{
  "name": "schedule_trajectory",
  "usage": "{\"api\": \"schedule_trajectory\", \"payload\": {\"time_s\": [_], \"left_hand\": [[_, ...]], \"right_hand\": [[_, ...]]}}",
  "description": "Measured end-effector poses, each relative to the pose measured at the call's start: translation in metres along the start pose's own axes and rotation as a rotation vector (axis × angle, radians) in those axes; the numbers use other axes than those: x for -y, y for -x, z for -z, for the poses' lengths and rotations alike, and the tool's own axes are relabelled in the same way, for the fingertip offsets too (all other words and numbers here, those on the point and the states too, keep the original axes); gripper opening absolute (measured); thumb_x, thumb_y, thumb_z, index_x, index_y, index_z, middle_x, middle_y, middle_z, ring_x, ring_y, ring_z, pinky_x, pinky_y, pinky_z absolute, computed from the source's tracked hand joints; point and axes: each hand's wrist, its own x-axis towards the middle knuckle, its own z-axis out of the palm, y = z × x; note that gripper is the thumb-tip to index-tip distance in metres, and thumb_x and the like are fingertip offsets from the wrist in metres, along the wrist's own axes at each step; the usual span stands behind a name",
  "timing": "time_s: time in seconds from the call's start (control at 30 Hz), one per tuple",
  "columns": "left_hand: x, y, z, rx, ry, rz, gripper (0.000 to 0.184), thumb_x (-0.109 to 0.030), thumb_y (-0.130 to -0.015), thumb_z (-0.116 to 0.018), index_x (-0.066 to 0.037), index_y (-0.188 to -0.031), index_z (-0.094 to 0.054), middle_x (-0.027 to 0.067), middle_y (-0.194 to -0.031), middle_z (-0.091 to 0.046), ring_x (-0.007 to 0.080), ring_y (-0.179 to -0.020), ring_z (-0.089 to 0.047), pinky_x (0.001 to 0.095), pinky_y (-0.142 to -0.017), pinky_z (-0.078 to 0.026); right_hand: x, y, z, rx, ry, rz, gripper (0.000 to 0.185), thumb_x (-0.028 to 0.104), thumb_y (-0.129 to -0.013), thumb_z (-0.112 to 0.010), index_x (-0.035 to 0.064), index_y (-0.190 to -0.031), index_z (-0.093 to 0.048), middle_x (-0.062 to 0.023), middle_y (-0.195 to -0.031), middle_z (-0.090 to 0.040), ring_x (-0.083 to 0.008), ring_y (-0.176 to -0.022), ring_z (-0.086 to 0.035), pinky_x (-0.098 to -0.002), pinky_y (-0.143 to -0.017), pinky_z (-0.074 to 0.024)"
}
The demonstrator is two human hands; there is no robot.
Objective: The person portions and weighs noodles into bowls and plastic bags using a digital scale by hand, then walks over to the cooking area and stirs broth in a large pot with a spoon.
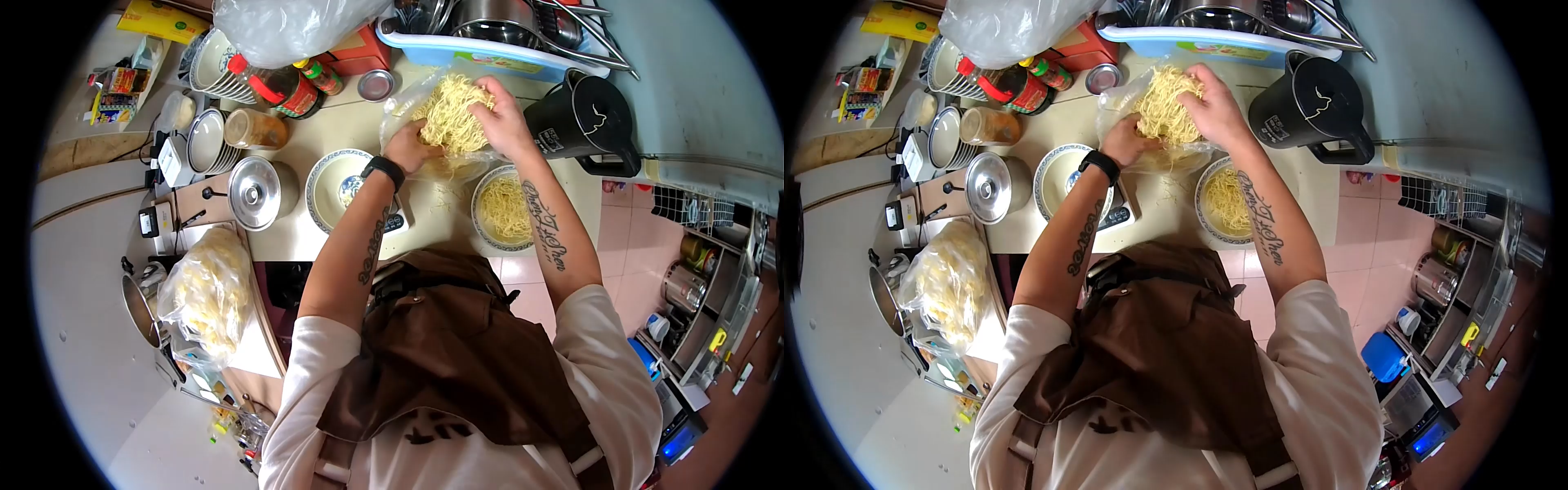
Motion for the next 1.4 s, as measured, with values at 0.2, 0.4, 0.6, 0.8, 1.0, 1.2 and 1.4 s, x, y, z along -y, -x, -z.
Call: {"api": "schedule_trajectory", "payload": {"time_s": [0.2, 0.4, 0.6, 0.8, 1.0, 1.2, 1.4], "left_hand": [[0.001, -0.002, -0.001, -0.156, -0.182, -0.039, 0.052, -0.021, -0.078, -0.077, 0.003, -0.122, -0.062, 0.0218, -0.117, -0.067, 0.0343, -0.104, -0.067, 0.0398, -0.092, -0.051], [-0.016, 0.003, 0.0, -0.136, 1.036, 0.163, 0.051, -0.007, -0.088, -0.055, -0.005, -0.139, -0.05, 0.012, -0.129, -0.063, 0.0309, -0.116, -0.063, 0.0482, -0.101, -0.05], [-0.003, -0.008, -0.001, -0.183, 1.482, 0.041, 0.04, -0.013, -0.091, -0.049, -0.001, -0.128, -0.055, 0.0125, -0.123, -0.066, 0.0284, -0.114, -0.063, 0.0466, -0.104, -0.047], [-0.05, 0.011, 0.02, -0.396, 1.369, -0.141, 0.039, 0.009, -0.08, -0.063, 0.0, -0.117, -0.059, 0.0102, -0.109, -0.069, 0.0222, -0.099, -0.068, 0.0366, -0.086, -0.056], [-0.096, 0.034, 0.03, -0.542, 0.239, -0.461, 0.038, -0.001, -0.072, -0.078, 0.0, -0.108, -0.067, 0.011, -0.1, -0.07, 0.0235, -0.094, -0.067, 0.0343, -0.086, -0.053], [-0.13, 0.054, 0.059, -0.786, -0.103, -0.581, 0.044, -0.002, -0.06, -0.079, -0.003, -0.103, -0.069, 0.0172, -0.095, -0.068, 0.0365, -0.092, -0.064, 0.0411, -0.084, -0.052], [-0.161, 0.099, 0.103, -0.898, 0.332, -0.614, 0.04, 0.005, -0.077, -0.078, 0.003, -0.114, -0.062, 0.0107, -0.106, -0.071, 0.0174, -0.094, -0.068, 0.031, -0.086, -0.055]], "right_hand": [[0.027, 0.001, -0.002, -0.247, -0.405, 0.169, 0.022, -0.002, -0.094, -0.061, 0.0021, -0.114, -0.053, -0.0055, -0.099, -0.065, -0.0088, -0.083, -0.061, -0.0247, -0.07, -0.0527], [0.084, -0.006, 0.014, -0.178, -0.172, 0.132, 0.024, 0.006, -0.089, -0.065, 0.0055, -0.112, -0.056, -0.0036, -0.092, -0.065, -0.0084, -0.07, -0.059, -0.0267, -0.065, -0.0526], [0.053, -0.004, 0.012, 0.24, 0.619, -0.04, 0.055, 0.03, -0.082, -0.076, 0.0024, -0.127, -0.063, -0.019, -0.115, -0.071, -0.0267, -0.093, -0.069, -0.0339, -0.084, -0.0518], [-0.02, 0.002, -0.005, -0.047, -0.212, -0.359, 0.04, 0.023, -0.089, -0.072, -0.0024, -0.12, -0.065, -0.0125, -0.104, -0.072, -0.0191, -0.088, -0.067, -0.0314, -0.079, -0.0516], [-0.097, 0.001, -0.031, -0.063, -0.577, -0.372, 0.031, 0.024, -0.094, -0.067, -0.0006, -0.114, -0.067, -0.0111, -0.095, -0.069, -0.0161, -0.08, -0.063, -0.0334, -0.067, -0.0494], [-0.061, -0.008, -0.037, -0.42, -0.53, -0.613, 0.039, 0.032, -0.094, -0.066, -0.002, -0.114, -0.066, -0.0092, -0.089, -0.066, -0.0177, -0.07, -0.057, -0.0346, -0.061, -0.047], [-0.158, -0.012, -0.036, -0.626, -0.126, -0.57, 0.037, 0.029, -0.094, -0.064, -0.0011, -0.115, -0.063, -0.0197, -0.106, -0.071, -0.0319, -0.095, -0.067, -0.0423, -0.082, -0.0497]]}}
